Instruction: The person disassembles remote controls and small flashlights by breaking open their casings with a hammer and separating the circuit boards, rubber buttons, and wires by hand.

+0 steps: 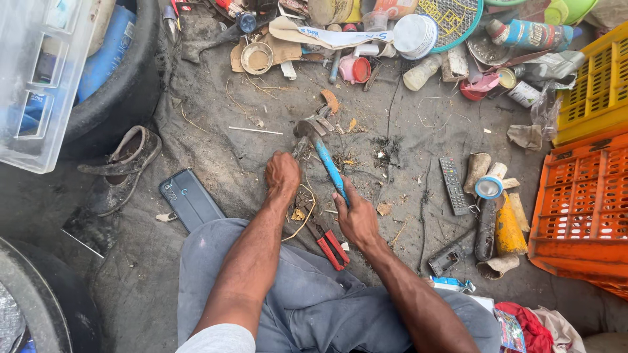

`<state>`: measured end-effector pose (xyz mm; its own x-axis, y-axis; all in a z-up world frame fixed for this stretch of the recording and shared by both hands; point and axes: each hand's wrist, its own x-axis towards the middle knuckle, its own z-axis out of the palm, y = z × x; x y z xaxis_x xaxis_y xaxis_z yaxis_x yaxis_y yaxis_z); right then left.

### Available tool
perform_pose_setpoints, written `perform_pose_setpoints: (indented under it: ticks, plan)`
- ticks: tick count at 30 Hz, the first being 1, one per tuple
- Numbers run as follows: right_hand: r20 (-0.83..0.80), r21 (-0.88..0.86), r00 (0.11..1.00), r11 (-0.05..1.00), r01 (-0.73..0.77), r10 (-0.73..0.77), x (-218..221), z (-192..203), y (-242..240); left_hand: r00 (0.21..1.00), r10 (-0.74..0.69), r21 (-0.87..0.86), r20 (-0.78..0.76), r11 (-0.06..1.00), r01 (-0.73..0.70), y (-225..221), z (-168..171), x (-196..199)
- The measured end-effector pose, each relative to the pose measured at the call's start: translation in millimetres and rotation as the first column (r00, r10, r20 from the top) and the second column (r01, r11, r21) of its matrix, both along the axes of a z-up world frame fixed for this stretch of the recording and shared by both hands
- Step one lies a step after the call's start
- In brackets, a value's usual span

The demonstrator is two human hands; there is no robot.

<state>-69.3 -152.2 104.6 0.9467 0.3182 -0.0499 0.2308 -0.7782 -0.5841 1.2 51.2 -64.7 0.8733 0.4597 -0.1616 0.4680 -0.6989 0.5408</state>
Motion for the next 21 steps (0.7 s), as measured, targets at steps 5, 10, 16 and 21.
perform_pose_setpoints:
  ticks: [5,10,16,21]
  plan:
    - [0.269,0.321,0.963,0.941,-0.108,0.018,-18.9,4.2,-14.6,0.995,0.032,-0.042,-0.094,0.998,-0.036,-0.6,-13.3,8.2]
    - [0.449,0.425,0.894,0.881,-0.208,-0.005,-9.0,-30.4,-14.0,1.0,0.011,0.055,0.0,0.998,-0.011,-1.5,-13.7,7.5]
    - [0.014,-0.072,0.999,0.997,-0.028,0.029,-5.3,4.4,-11.7,0.998,-0.005,-0.019,0.065,1.0,0.006,2.3,6.4,12.6]
    - [0.209,0.329,0.976,0.944,-0.008,-0.064,-7.8,20.6,-7.5,0.999,-0.025,0.005,0.036,1.0,0.024,2.1,1.0,13.6]
